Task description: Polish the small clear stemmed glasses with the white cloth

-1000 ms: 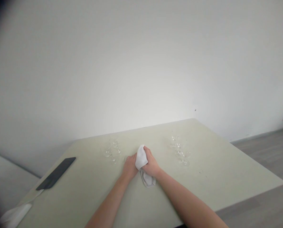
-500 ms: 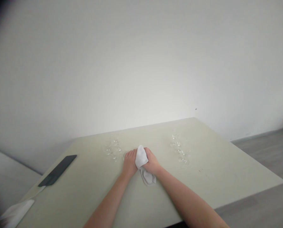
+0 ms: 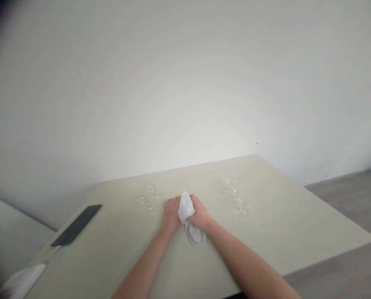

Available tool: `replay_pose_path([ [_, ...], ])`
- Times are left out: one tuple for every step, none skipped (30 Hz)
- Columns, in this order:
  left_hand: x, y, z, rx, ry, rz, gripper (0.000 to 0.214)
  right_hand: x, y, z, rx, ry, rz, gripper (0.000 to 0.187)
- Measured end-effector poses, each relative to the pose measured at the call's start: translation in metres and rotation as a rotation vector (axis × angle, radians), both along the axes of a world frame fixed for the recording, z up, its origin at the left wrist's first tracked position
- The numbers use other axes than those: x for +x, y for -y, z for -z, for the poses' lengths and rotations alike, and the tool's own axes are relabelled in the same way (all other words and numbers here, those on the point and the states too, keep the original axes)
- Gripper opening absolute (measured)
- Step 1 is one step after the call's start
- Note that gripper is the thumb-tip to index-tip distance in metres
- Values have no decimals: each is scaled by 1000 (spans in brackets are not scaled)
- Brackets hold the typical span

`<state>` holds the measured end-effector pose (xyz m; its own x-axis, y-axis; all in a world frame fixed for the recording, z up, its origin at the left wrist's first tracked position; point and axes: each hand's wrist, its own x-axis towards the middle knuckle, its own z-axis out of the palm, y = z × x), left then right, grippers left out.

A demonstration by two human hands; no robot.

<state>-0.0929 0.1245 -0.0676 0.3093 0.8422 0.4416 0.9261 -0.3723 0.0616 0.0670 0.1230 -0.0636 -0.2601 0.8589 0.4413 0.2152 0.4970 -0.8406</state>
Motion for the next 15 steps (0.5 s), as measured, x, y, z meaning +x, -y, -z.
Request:
replay_pose_path([
  [0,0,0,4,1,0,47,0,0,0,-2,-1,0,34],
  [0,0,0,7,4,1,47,0,0,0,-5,-2,0,33],
  [1,0,-1,8,7,4,47,0,0,0,-8,-2,-1,32],
  [1,0,-1,9,9,8,46,0,0,0,-11,-2,-2,31],
  [1,0,-1,12,9,12,46,0,0,0,-13,-1,-3,31],
  [1,1,-1,17,7,15,46,0,0,0,-14,0,-4,31],
  [1,0,-1,22,2,16,46,0,0,0,-13,1,-4,31],
  [1,0,-1,25,-3,17,47,0,0,0,-11,1,-4,30],
  [1,0,-1,27,-6,17,47,0,0,-1,-9,0,-2,29],
  [1,0,-1,29,-6,14,48,0,0,-1,-6,-3,-2,28],
  [1,0,-1,34,-2,10,48,0,1,-2,-4,-6,-2,28],
  [1,0,-1,45,4,8,48,-1,1,-3,-1,-11,-3,28],
  [1,0,-1,64,14,9,48,-1,2,-3,1,-20,-5,29],
  [1,0,-2,89,26,15,49,-1,2,-4,-1,-36,-7,31],
  [2,1,-3,118,38,24,49,-1,2,-4,-12,-63,-9,32],
])
